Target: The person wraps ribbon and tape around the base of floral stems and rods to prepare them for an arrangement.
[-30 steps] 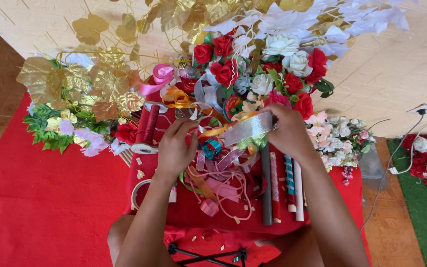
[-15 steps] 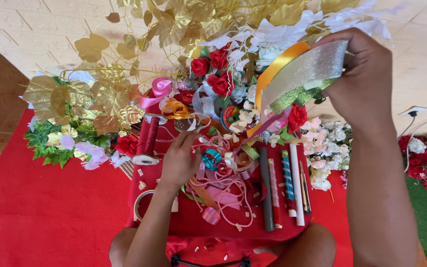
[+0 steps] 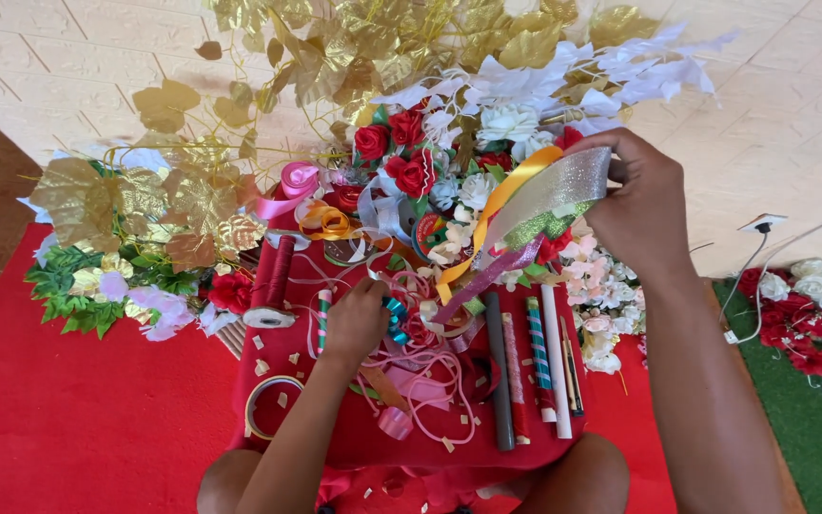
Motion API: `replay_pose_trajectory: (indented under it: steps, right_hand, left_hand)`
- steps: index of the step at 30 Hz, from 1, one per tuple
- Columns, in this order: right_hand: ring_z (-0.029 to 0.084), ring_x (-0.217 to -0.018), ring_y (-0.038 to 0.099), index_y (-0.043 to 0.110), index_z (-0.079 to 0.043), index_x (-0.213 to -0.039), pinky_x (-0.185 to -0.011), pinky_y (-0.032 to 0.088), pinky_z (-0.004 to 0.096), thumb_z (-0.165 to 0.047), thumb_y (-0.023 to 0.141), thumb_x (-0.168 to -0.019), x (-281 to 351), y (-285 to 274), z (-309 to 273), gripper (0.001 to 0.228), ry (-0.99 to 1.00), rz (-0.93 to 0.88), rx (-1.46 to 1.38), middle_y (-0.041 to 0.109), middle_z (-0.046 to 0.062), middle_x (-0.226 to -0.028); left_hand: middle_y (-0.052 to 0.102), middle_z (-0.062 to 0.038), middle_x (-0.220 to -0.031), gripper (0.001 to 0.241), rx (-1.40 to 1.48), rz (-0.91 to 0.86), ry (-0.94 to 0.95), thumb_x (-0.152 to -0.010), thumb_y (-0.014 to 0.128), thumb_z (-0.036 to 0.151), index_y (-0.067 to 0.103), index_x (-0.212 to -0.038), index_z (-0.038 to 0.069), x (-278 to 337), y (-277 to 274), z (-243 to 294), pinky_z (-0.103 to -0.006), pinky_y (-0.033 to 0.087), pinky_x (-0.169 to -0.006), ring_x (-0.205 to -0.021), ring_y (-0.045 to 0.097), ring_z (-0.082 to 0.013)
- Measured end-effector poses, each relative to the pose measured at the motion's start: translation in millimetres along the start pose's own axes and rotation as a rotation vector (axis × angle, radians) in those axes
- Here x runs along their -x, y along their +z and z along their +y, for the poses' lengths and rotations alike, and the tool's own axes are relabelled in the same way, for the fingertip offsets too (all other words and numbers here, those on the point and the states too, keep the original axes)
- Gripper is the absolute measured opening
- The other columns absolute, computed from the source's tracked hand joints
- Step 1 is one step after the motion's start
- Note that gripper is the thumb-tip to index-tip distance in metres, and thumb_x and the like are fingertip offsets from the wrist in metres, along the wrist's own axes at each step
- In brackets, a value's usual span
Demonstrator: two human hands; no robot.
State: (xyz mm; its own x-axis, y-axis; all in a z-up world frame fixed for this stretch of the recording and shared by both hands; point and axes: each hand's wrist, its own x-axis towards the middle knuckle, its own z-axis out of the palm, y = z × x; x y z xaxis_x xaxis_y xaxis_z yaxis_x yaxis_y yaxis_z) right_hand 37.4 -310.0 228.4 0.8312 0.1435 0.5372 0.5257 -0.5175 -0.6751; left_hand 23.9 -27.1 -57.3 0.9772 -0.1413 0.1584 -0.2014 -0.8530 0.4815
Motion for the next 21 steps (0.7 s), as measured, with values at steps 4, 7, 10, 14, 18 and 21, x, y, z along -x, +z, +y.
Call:
replay_pose_trajectory:
  steps: [4, 7, 10, 14, 18, 21]
  right_hand:
    - [0.046, -0.102, 0.07, 0.069, 0.006, -0.117, -0.076, 0.062, 0.048, 0.032, 0.06, -0.068, 8.6, -5.1, 8.2, 0.056, 0.02, 0.008, 0.0, 0.068, 0.032, -0.104]
    - [0.053, -0.105, 0.069, 0.067, 0.008, -0.118, -0.079, 0.062, 0.052, 0.032, 0.063, -0.07, 17.2, -4.0, 23.1, 0.054, 0.018, 0.007, -0.017, 0.067, 0.035, -0.108]
    - [0.059, -0.107, 0.065, 0.066, 0.008, -0.119, -0.081, 0.061, 0.058, 0.033, 0.054, -0.065, 29.8, 3.0, 51.3, 0.061, 0.084, -0.067, -0.019, 0.068, 0.036, -0.108]
    - [0.053, -0.108, 0.068, 0.071, -0.001, -0.12, -0.088, 0.06, 0.058, 0.019, 0.072, -0.074, 59.7, 28.9, 98.5, 0.05, 0.166, -0.17, 0.088, 0.072, 0.028, -0.11]
    - [0.057, -0.107, 0.067, 0.07, 0.001, -0.12, -0.093, 0.057, 0.064, 0.02, 0.067, -0.071, 103.8, 71.7, 113.0, 0.052, 0.165, -0.361, 0.156, 0.073, 0.032, -0.11]
    - [0.023, -0.093, 0.073, 0.063, -0.014, -0.132, -0.058, 0.065, 0.03, 0.013, 0.066, -0.084, 122.5, 104.4, 128.0, 0.055, 0.259, -0.71, 0.353, 0.066, 0.01, -0.133]
  left_hand:
    - [0.069, -0.008, -0.111, 0.027, 0.196, 0.006, -0.093, -0.083, 0.073, 0.011, 0.07, -0.109, 0.016, -0.2, -23.8, -4.0, -0.0489, 0.063, -0.074, -0.093, 0.075, -0.0348]
    - [0.07, -0.013, -0.105, 0.028, 0.315, 0.156, -0.099, -0.081, 0.074, 0.007, 0.07, -0.108, 0.013, 1.3, -30.0, -11.7, -0.0536, 0.062, -0.07, -0.084, 0.075, -0.0391]
    - [0.068, -0.012, -0.108, 0.037, 0.367, 0.14, -0.042, -0.079, 0.075, 0.006, 0.069, -0.115, 0.012, 13.8, -47.8, -0.8, -0.05, 0.062, -0.068, -0.079, 0.076, -0.0352]
    - [0.062, -0.015, -0.128, 0.042, 0.341, 0.204, 0.006, -0.083, 0.071, 0.002, 0.066, -0.123, 0.011, 34.4, -59.3, 22.8, -0.0493, 0.063, -0.066, -0.077, 0.076, -0.0363]
    - [0.065, -0.015, -0.12, 0.036, 0.513, 0.263, 0.235, -0.084, 0.067, -0.006, 0.072, -0.116, 0.009, 69.7, -59.0, 39.3, -0.038, 0.065, -0.06, -0.078, 0.076, -0.033]
    - [0.064, -0.012, -0.128, 0.029, 0.473, 0.124, 0.425, -0.091, 0.065, -0.006, 0.069, -0.117, 0.006, 99.5, -69.6, 46.8, -0.029, 0.069, -0.081, -0.104, 0.073, -0.0225]
